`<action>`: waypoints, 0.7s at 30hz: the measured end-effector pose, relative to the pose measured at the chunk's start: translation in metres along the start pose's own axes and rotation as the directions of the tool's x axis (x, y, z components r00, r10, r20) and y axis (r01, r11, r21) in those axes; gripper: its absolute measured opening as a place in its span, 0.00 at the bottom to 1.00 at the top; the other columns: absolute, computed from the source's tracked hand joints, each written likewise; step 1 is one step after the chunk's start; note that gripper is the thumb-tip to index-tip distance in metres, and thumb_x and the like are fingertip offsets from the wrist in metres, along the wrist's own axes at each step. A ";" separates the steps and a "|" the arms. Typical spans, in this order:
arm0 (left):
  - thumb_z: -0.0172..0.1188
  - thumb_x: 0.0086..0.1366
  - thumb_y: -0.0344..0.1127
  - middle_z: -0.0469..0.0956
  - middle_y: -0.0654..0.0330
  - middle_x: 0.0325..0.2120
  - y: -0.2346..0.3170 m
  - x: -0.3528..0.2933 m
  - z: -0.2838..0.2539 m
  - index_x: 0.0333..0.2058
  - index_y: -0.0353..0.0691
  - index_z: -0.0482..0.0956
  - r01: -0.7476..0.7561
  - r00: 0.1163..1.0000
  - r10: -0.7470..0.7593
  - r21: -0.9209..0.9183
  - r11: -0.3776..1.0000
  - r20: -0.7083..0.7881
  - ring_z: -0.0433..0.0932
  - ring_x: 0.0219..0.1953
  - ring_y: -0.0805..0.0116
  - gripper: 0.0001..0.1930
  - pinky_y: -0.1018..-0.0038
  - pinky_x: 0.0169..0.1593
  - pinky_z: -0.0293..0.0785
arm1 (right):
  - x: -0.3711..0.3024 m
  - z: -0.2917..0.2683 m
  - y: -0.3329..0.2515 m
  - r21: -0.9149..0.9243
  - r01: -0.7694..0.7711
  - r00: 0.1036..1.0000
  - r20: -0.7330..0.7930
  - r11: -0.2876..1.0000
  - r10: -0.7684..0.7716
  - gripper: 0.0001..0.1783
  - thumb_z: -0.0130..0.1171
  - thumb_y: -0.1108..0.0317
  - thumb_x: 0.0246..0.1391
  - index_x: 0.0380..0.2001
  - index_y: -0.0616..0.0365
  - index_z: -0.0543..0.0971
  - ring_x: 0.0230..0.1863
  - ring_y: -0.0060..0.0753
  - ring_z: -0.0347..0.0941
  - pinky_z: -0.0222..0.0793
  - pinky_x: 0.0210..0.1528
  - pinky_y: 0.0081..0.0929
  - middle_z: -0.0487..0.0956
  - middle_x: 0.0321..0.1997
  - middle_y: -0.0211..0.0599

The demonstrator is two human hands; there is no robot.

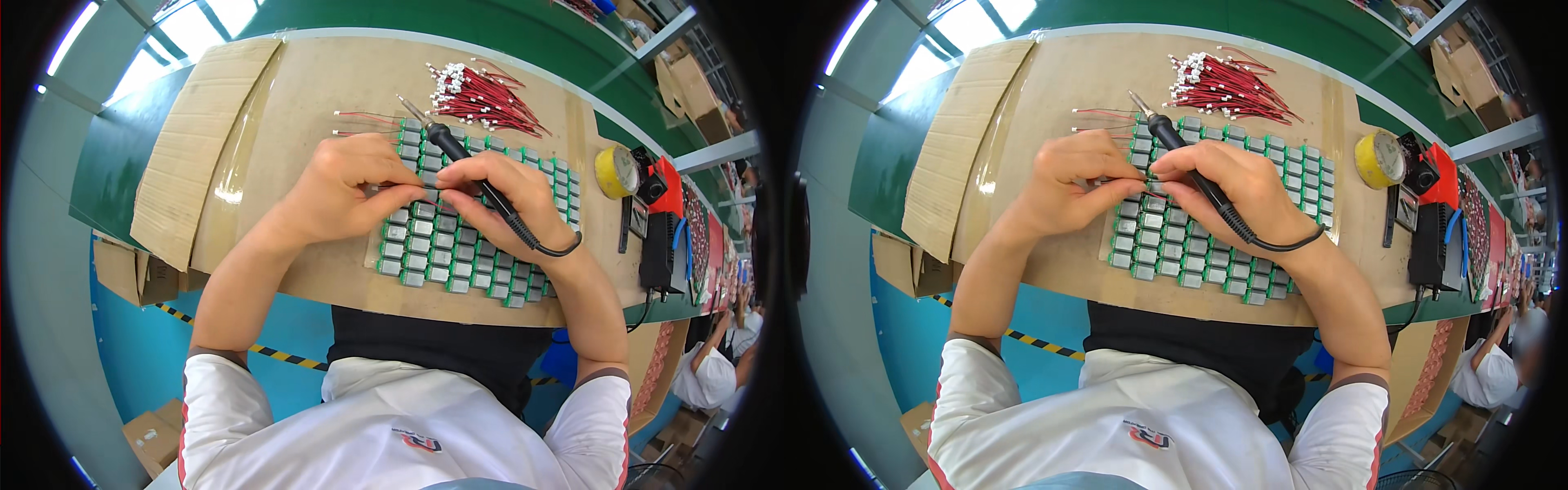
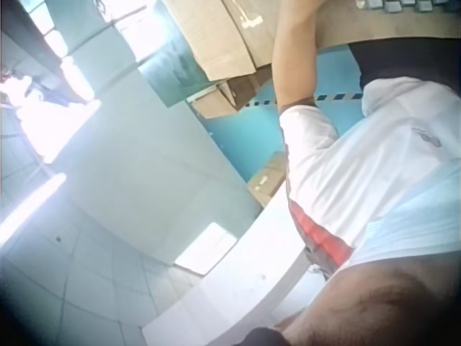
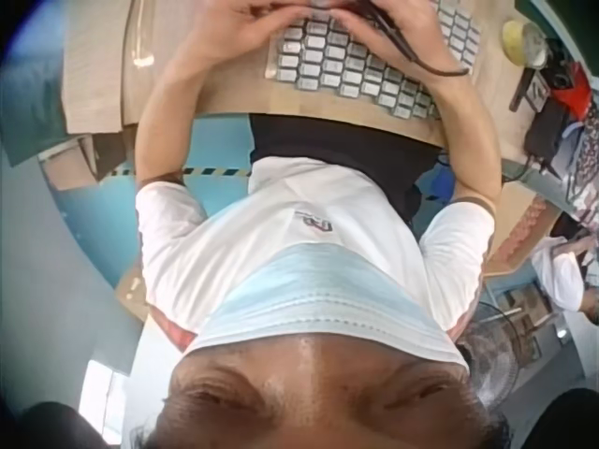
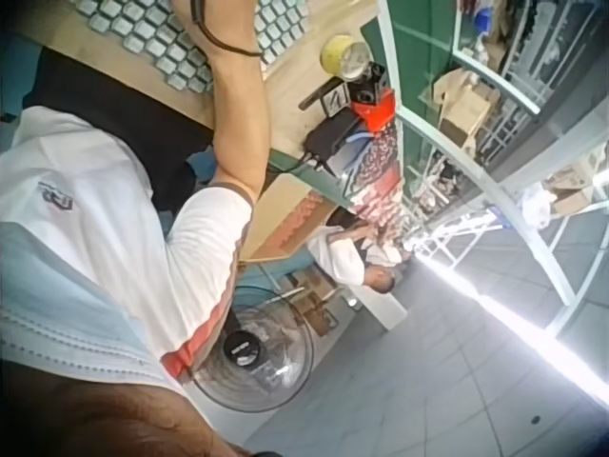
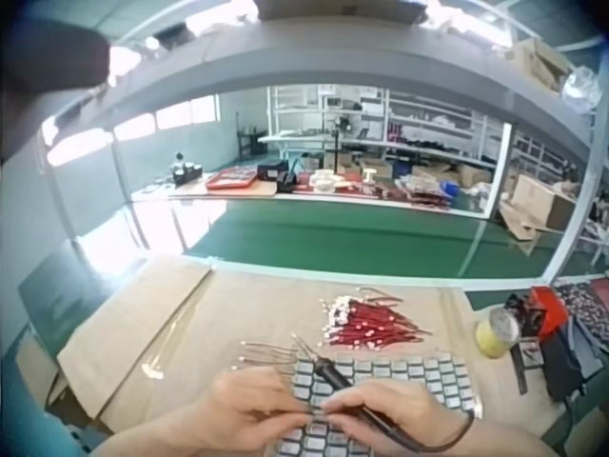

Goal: Soldering red and white wires to an array of small rechargeable batteries at a factory workbench.

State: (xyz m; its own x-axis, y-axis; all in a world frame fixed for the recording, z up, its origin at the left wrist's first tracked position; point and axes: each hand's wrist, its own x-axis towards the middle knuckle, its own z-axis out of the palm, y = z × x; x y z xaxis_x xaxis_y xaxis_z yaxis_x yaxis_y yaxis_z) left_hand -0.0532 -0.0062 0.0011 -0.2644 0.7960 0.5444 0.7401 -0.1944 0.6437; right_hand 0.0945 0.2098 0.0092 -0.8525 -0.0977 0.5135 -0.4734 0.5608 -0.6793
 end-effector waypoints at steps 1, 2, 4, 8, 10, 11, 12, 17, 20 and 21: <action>0.75 0.55 0.22 0.84 0.58 0.28 -0.001 0.000 -0.001 0.33 0.35 0.89 0.000 1.000 0.000 -0.002 1.000 0.011 0.80 0.30 0.64 0.07 0.71 0.33 0.73 | 0.000 -0.001 0.001 -0.035 0.022 1.000 0.007 0.999 -0.022 0.15 0.70 0.81 0.55 0.46 0.59 0.83 0.36 0.35 0.85 0.79 0.39 0.29 0.85 0.37 0.38; 0.75 0.56 0.22 0.84 0.58 0.28 -0.001 0.000 -0.002 0.33 0.35 0.89 0.001 1.000 -0.001 -0.005 1.000 0.021 0.80 0.29 0.65 0.06 0.72 0.32 0.73 | 0.000 -0.001 0.001 -0.069 0.045 0.999 0.014 0.997 -0.044 0.14 0.70 0.81 0.56 0.45 0.60 0.83 0.36 0.35 0.85 0.79 0.39 0.29 0.85 0.37 0.39; 0.75 0.56 0.22 0.85 0.58 0.29 0.009 0.003 0.002 0.34 0.34 0.89 0.060 0.998 -0.060 -0.034 0.998 0.013 0.80 0.28 0.66 0.06 0.73 0.31 0.72 | 0.000 0.001 -0.002 -0.063 0.035 0.999 0.007 0.997 -0.035 0.13 0.70 0.81 0.56 0.45 0.60 0.84 0.36 0.35 0.85 0.79 0.38 0.29 0.86 0.37 0.39; 0.74 0.57 0.22 0.86 0.58 0.30 0.003 -0.001 0.006 0.35 0.33 0.88 0.091 0.996 -0.089 -0.092 0.992 0.023 0.78 0.26 0.69 0.07 0.74 0.28 0.71 | 0.001 0.004 -0.004 -0.082 0.059 0.998 -0.011 0.995 -0.060 0.13 0.71 0.80 0.56 0.44 0.59 0.84 0.35 0.37 0.84 0.79 0.37 0.30 0.85 0.36 0.38; 0.73 0.58 0.21 0.86 0.58 0.30 0.005 0.000 0.000 0.35 0.33 0.88 0.139 0.989 -0.135 -0.074 0.988 0.053 0.80 0.27 0.70 0.06 0.75 0.30 0.73 | 0.001 0.002 -0.002 -0.101 0.073 0.997 -0.007 0.992 -0.075 0.13 0.71 0.80 0.57 0.46 0.59 0.85 0.34 0.37 0.84 0.78 0.37 0.30 0.85 0.35 0.39; 0.72 0.60 0.21 0.86 0.58 0.30 0.006 -0.001 -0.003 0.36 0.33 0.88 0.187 0.980 -0.182 -0.053 0.981 0.081 0.82 0.28 0.72 0.06 0.76 0.31 0.75 | 0.000 0.000 -0.001 -0.120 0.090 0.996 -0.001 0.989 -0.091 0.14 0.70 0.79 0.57 0.47 0.59 0.85 0.34 0.38 0.84 0.78 0.37 0.31 0.85 0.35 0.39; 0.72 0.60 0.21 0.86 0.58 0.30 0.004 -0.004 -0.006 0.36 0.33 0.88 0.190 0.979 -0.186 -0.051 0.980 0.080 0.82 0.28 0.72 0.06 0.76 0.31 0.75 | -0.001 -0.002 -0.001 -0.150 0.075 0.997 -0.012 0.986 -0.077 0.16 0.71 0.78 0.58 0.50 0.59 0.85 0.34 0.39 0.84 0.78 0.37 0.31 0.86 0.35 0.39; 0.71 0.63 0.26 0.88 0.58 0.28 -0.004 -0.011 -0.025 0.38 0.32 0.90 0.608 0.793 -0.608 -0.108 0.787 0.038 0.82 0.30 0.76 0.06 0.77 0.36 0.79 | -0.012 -0.021 0.005 -0.011 0.004 0.997 -0.073 1.000 -0.004 0.27 0.72 0.73 0.59 0.62 0.61 0.81 0.36 0.33 0.87 0.82 0.40 0.28 0.89 0.39 0.41; 0.71 0.64 0.27 0.87 0.58 0.27 -0.003 -0.008 -0.025 0.38 0.31 0.90 0.658 0.753 -0.656 -0.040 0.752 0.050 0.82 0.28 0.76 0.06 0.76 0.35 0.79 | -0.020 -0.029 0.013 0.003 0.071 0.996 -0.046 0.997 -0.071 0.26 0.73 0.72 0.58 0.61 0.62 0.82 0.35 0.33 0.87 0.81 0.39 0.27 0.89 0.37 0.40; 0.71 0.65 0.27 0.87 0.58 0.27 -0.002 -0.007 -0.023 0.37 0.31 0.90 0.661 0.750 -0.659 -0.028 0.750 0.057 0.82 0.27 0.76 0.06 0.76 0.34 0.79 | -0.020 -0.028 0.015 0.007 0.071 0.997 -0.045 0.997 -0.070 0.26 0.73 0.72 0.58 0.61 0.62 0.82 0.35 0.33 0.87 0.81 0.39 0.27 0.89 0.37 0.40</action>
State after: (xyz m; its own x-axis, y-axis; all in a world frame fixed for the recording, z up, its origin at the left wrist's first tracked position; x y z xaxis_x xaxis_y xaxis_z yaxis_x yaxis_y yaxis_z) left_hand -0.0672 -0.0246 0.0091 -0.6509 0.7577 -0.0463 0.3628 0.3642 0.8578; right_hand 0.1113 0.2431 0.0035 -0.8062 -0.0997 0.5831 -0.5341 0.5466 -0.6449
